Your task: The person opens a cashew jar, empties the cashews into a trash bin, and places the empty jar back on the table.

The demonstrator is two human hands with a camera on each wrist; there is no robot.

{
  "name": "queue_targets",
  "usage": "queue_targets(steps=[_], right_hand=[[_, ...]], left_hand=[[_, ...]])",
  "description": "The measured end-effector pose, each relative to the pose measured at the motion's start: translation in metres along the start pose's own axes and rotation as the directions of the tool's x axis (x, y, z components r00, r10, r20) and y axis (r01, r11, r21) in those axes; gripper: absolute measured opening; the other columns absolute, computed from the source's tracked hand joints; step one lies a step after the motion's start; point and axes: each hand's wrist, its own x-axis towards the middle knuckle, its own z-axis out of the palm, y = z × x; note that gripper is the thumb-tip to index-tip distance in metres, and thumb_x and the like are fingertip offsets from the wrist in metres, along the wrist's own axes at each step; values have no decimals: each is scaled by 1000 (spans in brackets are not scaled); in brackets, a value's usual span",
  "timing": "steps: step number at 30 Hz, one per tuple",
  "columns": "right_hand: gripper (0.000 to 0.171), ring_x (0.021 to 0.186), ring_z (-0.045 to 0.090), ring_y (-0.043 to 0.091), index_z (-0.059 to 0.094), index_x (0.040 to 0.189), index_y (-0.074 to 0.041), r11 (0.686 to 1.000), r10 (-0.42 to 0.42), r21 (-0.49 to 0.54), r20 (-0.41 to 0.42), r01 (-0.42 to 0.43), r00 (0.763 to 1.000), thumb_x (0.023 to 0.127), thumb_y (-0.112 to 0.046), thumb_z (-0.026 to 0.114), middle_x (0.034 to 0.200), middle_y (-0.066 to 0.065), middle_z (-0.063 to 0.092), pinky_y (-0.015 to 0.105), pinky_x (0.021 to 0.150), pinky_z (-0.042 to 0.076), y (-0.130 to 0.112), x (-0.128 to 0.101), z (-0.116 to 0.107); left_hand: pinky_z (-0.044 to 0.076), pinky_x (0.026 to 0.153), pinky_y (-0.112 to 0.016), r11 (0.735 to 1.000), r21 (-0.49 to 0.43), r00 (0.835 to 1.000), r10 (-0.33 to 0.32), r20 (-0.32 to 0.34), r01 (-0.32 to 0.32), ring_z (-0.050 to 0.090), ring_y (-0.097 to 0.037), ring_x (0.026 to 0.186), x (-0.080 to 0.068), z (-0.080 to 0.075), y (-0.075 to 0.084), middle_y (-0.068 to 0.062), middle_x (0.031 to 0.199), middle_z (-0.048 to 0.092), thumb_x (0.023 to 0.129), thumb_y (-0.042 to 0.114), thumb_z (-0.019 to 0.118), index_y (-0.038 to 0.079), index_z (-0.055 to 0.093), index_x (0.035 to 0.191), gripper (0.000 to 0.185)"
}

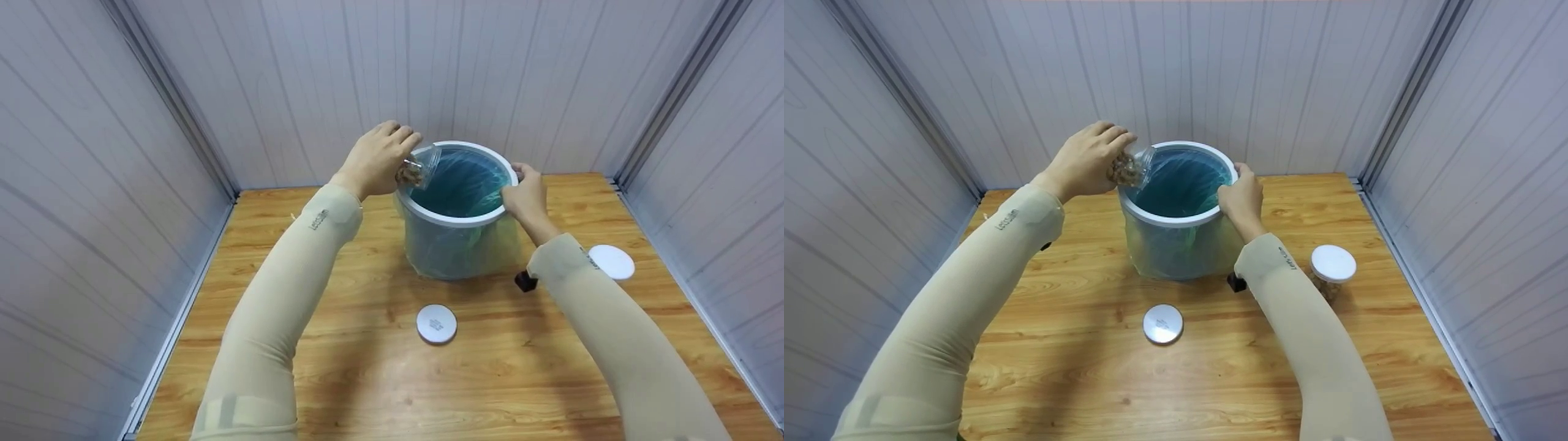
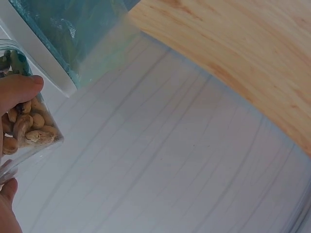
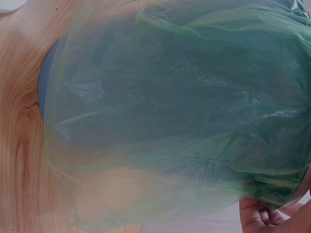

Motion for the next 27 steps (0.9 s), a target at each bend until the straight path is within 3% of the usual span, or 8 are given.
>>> queue_targets(steps=[4,12,27], right_hand=[[63,140,57,41,46,160,3,1000,2,8,8,-2,1000,98,6,49,155,28,56,52,121,50,0,0,-1],[66,131,62,38,50,157,6,999,-54,-8,-24,54,998,91,4,50,146,30,63,50,115,54,3,2,0],[65,137,59,40,48,158,5,1000,-10,-2,-12,10,1000,94,6,48,151,29,60,51,119,52,3,3,1]], left_hand=[[42,129,-48,1000,12,1000,7,-3,-7,57,-38,139,0,0,0,-17,149,63,86,10,83,5,52,154,75],[41,129,-47,999,30,1000,16,-13,-15,57,-38,141,1,-2,1,-17,151,63,88,11,84,5,51,155,75],[41,129,-46,995,90,999,46,7,-46,56,-37,140,4,-4,2,-16,152,61,89,15,86,6,50,157,78]])
